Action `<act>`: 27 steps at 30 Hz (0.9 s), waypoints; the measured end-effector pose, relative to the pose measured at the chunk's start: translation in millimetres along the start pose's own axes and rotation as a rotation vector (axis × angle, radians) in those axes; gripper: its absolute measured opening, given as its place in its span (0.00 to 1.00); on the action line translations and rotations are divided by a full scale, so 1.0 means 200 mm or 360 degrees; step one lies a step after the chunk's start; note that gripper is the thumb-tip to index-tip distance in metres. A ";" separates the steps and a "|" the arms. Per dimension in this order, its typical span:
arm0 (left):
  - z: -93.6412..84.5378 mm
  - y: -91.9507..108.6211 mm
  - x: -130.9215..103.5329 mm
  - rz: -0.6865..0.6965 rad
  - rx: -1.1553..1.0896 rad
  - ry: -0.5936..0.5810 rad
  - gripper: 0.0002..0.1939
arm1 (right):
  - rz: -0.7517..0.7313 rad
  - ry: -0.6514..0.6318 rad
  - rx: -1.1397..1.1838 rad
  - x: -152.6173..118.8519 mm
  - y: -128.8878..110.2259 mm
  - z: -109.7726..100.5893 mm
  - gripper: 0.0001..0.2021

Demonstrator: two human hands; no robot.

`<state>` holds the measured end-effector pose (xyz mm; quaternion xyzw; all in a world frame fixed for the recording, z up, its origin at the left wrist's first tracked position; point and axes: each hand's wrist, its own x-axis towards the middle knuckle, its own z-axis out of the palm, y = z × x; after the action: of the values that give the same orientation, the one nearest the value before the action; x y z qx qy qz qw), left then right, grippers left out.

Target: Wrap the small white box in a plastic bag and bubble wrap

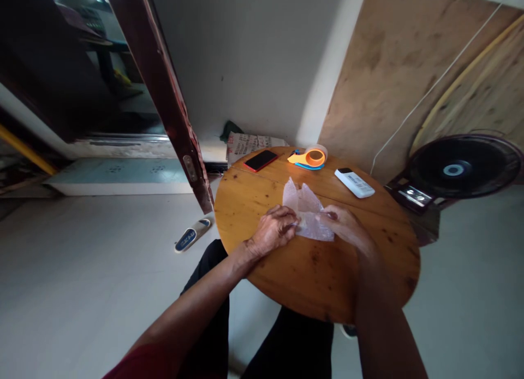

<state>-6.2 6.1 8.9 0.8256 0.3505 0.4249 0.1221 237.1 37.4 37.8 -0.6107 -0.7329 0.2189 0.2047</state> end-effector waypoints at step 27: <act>0.01 -0.01 0.00 0.0007 -0.0069 0.0011 0.08 | 0.0124 0.0161 -0.0144 0.02 -0.15 0.12 0.10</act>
<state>-6.1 8.0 6.5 0.8222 0.3397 0.4355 0.1379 198.1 34.7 35.5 -0.6577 -0.7064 0.1623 0.2051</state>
